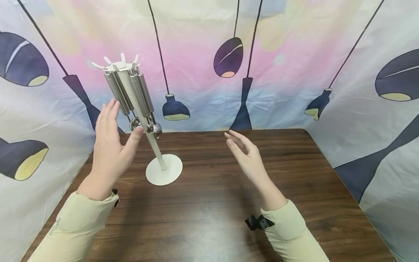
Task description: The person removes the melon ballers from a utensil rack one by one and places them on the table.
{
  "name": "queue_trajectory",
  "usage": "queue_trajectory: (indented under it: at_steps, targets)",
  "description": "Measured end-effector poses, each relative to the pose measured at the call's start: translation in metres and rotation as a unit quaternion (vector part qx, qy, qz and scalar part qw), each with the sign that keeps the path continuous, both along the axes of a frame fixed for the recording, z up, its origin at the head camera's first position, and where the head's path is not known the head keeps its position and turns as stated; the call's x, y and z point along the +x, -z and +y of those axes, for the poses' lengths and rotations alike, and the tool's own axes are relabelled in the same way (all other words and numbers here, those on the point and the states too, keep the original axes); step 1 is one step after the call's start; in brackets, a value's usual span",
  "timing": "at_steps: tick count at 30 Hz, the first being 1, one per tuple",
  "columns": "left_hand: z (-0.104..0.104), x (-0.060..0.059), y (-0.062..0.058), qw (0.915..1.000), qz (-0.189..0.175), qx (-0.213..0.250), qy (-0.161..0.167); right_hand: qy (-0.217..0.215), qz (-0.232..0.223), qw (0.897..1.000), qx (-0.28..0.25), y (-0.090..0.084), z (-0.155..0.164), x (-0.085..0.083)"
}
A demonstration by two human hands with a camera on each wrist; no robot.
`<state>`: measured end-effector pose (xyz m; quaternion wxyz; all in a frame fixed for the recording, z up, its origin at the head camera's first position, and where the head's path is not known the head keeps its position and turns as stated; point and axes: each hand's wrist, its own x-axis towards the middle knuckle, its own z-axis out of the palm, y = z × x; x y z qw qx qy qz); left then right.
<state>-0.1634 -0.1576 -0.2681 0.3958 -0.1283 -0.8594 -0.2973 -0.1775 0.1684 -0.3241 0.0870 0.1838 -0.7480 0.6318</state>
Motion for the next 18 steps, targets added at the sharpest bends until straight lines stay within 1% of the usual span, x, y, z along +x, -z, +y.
queue_trajectory:
  at_steps: [5, 11, 15, 18]
  targets:
    - [-0.001, -0.006, -0.013, 0.9999, 0.011, -0.001, -0.007, -0.011, 0.002, 1.000, -0.005, -0.009, -0.005, -0.007]
    - [-0.004, -0.013, -0.027, 0.9988, 0.049, -0.007, -0.008, -0.015, -0.008, 1.000, 0.011, -0.022, -0.011, -0.014]
    - [-0.006, -0.017, -0.038, 0.9980, 0.061, -0.014, -0.014, -0.019, -0.019, 1.000, 0.007, -0.031, -0.015, -0.018]
    - [-0.007, -0.023, -0.047, 0.9974, 0.069, -0.014, -0.015, -0.023, -0.016, 1.000, 0.001, -0.037, -0.020, -0.023]
